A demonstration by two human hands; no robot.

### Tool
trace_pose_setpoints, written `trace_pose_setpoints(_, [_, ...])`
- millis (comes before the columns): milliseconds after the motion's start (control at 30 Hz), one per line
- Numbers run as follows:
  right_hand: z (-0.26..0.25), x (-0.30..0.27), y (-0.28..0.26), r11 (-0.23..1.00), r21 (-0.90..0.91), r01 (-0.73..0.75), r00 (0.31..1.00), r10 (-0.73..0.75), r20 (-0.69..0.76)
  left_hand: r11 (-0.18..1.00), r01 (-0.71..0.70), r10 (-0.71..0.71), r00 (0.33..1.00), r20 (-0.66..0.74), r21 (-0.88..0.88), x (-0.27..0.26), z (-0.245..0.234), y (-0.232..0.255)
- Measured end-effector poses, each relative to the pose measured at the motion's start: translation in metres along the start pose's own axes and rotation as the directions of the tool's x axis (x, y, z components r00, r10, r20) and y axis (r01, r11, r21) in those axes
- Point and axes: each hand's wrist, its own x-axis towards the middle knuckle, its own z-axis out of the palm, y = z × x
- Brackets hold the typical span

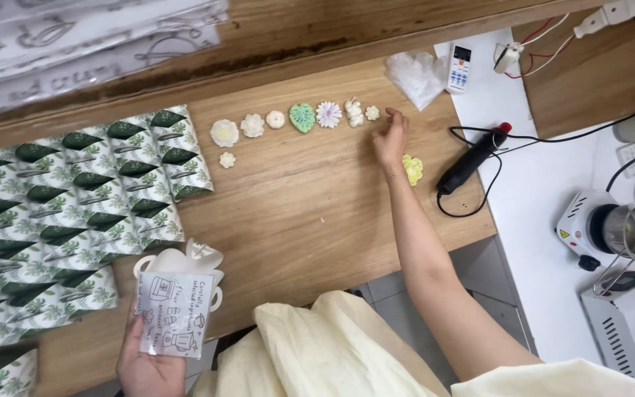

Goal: Assembling small decorative boxes and placing flower-shaped wax items inside.

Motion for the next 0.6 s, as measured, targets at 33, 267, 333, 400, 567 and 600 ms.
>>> trace_pose_setpoints(33, [-0.002,0.007,0.003,1.0,-0.003,-0.002,1.0,0.002,-0.005,1.0,0.004,-0.004,1.0,0.004,0.002,0.002,0.002,-0.005])
trace_pose_setpoints(267, [-0.008,0.034,0.005,0.992,-0.103,0.078,0.975,-0.054,0.214,0.994,0.043,-0.047,0.998,0.036,0.096,0.002,0.019,-0.027])
trace_pose_setpoints(333, [-0.007,0.037,0.005,0.992,-0.115,0.061,0.97,-0.032,0.241,0.992,0.043,-0.049,0.997,0.051,0.12,-0.002,0.029,-0.03])
trace_pose_setpoints(400, [-0.005,0.039,0.012,0.994,-0.109,0.004,0.973,0.021,0.228,0.993,0.062,-0.06,0.998,-0.021,0.103,-0.009,0.039,-0.034])
trace_pose_setpoints(567, [-0.004,-0.003,-0.033,0.985,0.171,-0.017,0.992,-0.005,0.125,0.998,-0.035,0.037,0.998,0.058,-0.049,-0.006,0.019,-0.049])
trace_pose_setpoints(600, [-0.001,-0.015,-0.047,0.97,0.242,-0.003,0.994,-0.023,0.107,0.996,-0.017,0.021,0.999,0.05,-0.088,-0.005,0.017,-0.049])
